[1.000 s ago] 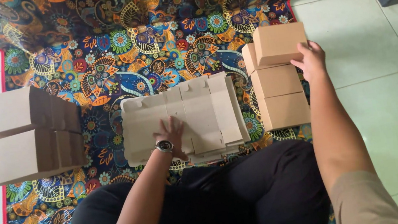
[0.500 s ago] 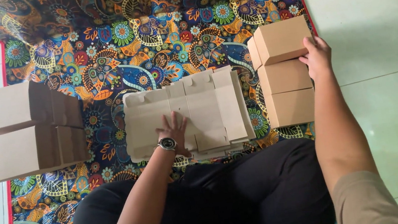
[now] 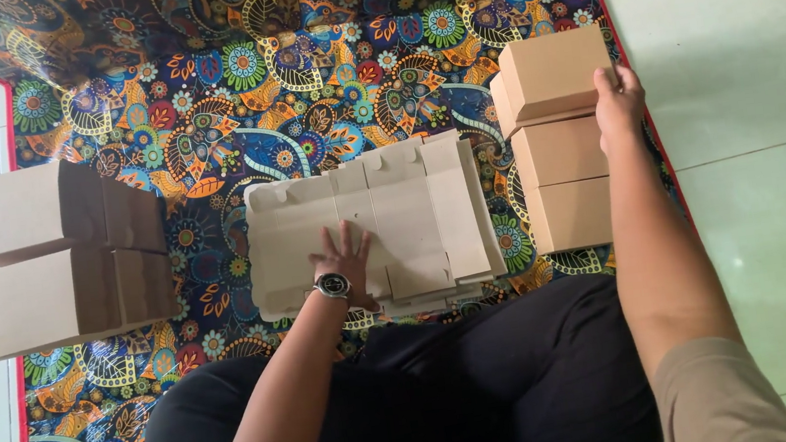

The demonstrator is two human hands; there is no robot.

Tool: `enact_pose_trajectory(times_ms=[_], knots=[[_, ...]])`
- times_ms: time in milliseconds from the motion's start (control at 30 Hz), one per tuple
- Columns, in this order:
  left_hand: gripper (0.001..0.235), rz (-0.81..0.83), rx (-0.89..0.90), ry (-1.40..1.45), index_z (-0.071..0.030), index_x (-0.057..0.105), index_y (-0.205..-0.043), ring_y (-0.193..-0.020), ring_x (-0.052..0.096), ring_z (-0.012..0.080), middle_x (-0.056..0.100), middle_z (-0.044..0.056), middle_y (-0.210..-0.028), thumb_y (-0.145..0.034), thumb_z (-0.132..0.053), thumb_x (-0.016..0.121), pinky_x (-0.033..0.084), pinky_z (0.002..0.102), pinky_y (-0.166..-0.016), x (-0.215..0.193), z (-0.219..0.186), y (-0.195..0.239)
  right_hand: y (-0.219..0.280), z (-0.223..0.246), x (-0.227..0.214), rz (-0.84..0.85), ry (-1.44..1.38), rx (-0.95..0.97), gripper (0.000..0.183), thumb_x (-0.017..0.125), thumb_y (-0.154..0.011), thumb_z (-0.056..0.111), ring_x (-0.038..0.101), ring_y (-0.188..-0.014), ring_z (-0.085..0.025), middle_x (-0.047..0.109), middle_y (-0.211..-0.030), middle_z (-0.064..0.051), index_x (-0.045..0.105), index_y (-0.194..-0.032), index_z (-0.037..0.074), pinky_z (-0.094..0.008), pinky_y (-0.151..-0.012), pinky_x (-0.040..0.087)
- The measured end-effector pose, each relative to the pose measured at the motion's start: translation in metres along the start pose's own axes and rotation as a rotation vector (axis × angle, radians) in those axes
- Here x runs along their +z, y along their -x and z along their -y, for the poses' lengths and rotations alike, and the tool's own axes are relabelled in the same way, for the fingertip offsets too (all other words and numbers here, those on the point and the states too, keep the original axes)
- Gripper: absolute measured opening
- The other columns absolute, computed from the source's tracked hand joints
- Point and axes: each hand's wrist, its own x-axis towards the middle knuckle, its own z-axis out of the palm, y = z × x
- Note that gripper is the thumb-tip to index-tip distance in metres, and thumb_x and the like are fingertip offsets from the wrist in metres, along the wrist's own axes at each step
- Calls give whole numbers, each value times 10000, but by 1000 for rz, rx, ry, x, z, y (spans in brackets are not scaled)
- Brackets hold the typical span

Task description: The person folds flat cardboard templates into small boxes by hand, tucking in the flaps, then stacks the completed boxes. The person also unfolds and smooths some boxes before stacking them.

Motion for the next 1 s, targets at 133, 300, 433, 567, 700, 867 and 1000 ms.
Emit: enact_pose_trajectory(times_ms=[133,300,433,567,700,867,1000], knots=[[1523,4,4,11,-225,-29,-1665,-1532,33,561,-41,229,-1716,-559,-814,836,386,664,-1052,6,1,-7,3,-5,-4,25,59,1,485,732,-1035,437,605,-1242,-396,624,-1325,-218,630,-1358,91,-480,-998,539],[1526,17,5,10,-222,-38,-1665,-1531,27,565,-52,232,-1715,-561,-811,837,382,665,-1057,2,1,-5,6,-6,-10,42,85,-30,470,707,-1050,407,577,-1264,-426,605,-1341,-256,630,-1355,57,-504,-1018,520],[1503,17,3,15,-222,-39,-1663,-1530,25,565,-54,234,-1714,-584,-804,831,378,671,-1056,1,0,-2,5,-11,-15,43,125,-57,469,692,-1063,406,585,-1254,-416,617,-1334,-239,631,-1370,57,-496,-1012,519],[1487,16,6,3,-214,-24,-1666,-1533,29,560,-48,235,-1715,-599,-805,827,378,665,-1065,-2,0,1,1,-17,-11,12,177,-77,490,687,-1056,441,591,-1250,-411,624,-1341,-223,635,-1375,72,-496,-1021,518],[1471,19,4,4,-212,-23,-1667,-1534,27,559,-49,234,-1716,-615,-795,824,375,667,-1067,-7,-1,6,4,-12,-11,1,212,-91,496,683,-1055,442,574,-1261,-430,615,-1347,-248,641,-1368,59,-506,-1040,502],[1441,22,2,-4,-205,-16,-1668,-1533,39,559,-40,237,-1716,-643,-786,813,385,657,-1068,-9,-1,7,44,70,-15,-155,496,-528,514,761,-1055,239,432,-1347,-475,508,-1420,-278,514,-1440,6,-637,-1099,341],[1477,6,-7,-8,-213,-32,-1664,-1527,36,571,-55,240,-1712,-613,-790,830,386,676,-1058,2,-1,-2,83,115,21,-39,599,-1265,309,836,-892,131,526,-1282,-454,590,-1257,-238,734,-1168,37,-600,-1088,369]])
